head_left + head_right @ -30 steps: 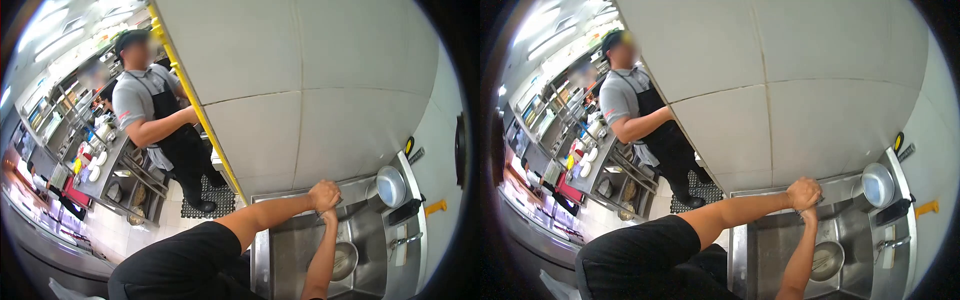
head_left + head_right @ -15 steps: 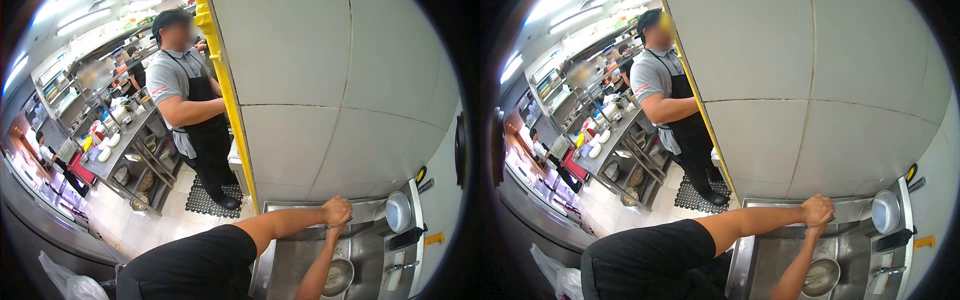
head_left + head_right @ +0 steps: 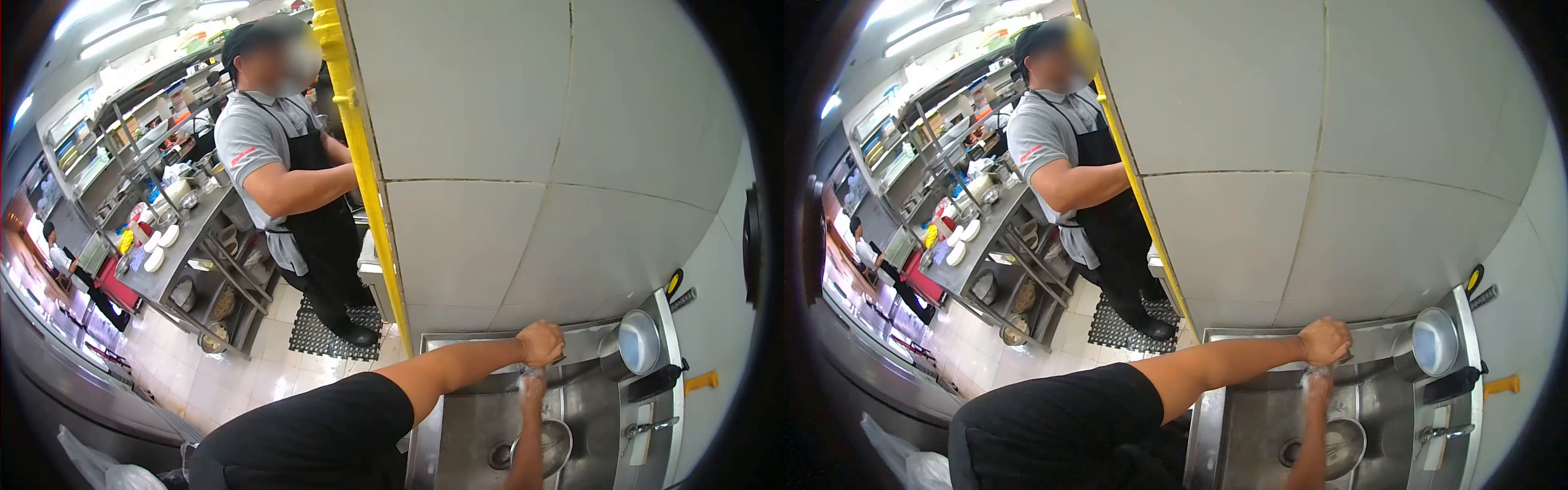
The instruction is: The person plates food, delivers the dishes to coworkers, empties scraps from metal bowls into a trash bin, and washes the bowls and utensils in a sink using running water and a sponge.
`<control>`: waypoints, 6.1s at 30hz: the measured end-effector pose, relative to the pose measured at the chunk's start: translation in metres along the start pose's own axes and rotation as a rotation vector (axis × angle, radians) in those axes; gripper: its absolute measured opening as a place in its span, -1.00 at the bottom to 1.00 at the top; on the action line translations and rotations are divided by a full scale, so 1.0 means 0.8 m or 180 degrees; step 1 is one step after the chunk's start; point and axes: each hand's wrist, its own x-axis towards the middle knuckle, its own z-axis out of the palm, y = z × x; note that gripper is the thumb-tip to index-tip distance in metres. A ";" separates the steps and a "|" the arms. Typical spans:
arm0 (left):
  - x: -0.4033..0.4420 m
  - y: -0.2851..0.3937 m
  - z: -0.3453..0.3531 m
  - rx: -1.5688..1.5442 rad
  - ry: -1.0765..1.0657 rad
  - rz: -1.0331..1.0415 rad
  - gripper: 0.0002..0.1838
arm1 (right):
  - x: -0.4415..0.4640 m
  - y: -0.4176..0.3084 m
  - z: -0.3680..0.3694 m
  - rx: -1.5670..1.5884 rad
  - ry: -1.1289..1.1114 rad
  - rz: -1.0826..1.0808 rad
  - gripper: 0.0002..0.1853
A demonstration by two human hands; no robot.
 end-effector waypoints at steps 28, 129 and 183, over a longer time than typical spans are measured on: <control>-0.156 0.111 0.043 -0.4370 -0.2198 -0.2418 -0.43 | -0.221 -0.190 -0.131 0.3491 0.1742 0.2275 -0.60; -0.132 0.245 0.007 -0.3197 0.0454 -0.1175 -0.52 | -0.223 -0.179 -0.157 0.4613 0.1264 0.1156 -0.62; -0.258 0.154 0.381 -0.0959 -0.3808 0.1802 -0.74 | -0.347 -0.070 -0.169 0.3070 0.3743 0.3253 -0.69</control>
